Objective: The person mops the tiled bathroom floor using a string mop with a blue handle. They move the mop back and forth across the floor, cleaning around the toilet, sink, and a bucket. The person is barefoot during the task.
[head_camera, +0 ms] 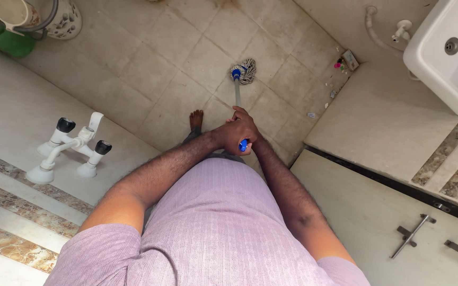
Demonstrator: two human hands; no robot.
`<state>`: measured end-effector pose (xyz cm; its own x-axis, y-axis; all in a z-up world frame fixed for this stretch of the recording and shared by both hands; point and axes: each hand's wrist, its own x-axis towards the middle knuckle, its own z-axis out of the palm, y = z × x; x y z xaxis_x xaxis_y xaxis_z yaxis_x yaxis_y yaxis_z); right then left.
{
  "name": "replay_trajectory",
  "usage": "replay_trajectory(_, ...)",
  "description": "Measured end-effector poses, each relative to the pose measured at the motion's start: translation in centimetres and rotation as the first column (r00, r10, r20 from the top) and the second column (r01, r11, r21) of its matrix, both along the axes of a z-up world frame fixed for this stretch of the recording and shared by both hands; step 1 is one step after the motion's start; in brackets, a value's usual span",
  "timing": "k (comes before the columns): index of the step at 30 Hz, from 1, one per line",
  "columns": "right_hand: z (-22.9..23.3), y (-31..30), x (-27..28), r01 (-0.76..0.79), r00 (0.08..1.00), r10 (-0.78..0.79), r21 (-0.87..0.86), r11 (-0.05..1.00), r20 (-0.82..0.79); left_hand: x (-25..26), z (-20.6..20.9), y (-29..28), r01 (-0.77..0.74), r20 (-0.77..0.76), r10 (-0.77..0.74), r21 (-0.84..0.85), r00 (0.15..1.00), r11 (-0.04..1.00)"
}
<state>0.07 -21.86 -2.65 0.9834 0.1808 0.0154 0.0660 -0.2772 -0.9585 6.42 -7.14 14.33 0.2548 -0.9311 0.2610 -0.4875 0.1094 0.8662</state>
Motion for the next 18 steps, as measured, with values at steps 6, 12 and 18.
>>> replay_trajectory(6, 0.4, 2.6, 5.3, -0.078, 0.987, 0.096, 0.141, 0.987, -0.132, 3.2, 1.3, 1.6, -0.245, 0.112, 0.25, -0.056, 0.962, 0.968)
replay_trajectory(12, 5.0, 6.1, 8.9, -0.268, 0.932, 0.312, 0.232, 0.935, -0.182, 4.7, 3.2, 4.7, -0.377, 0.021, 0.382, 0.221, 0.924, 0.899)
replay_trajectory(18, 8.7, 9.6, 12.1, -0.471, 0.874, 0.486, 0.215, 0.855, -0.02, 5.0, 3.0, 6.0, -0.499, 0.07, 0.498, 0.249, 0.864, 0.83)
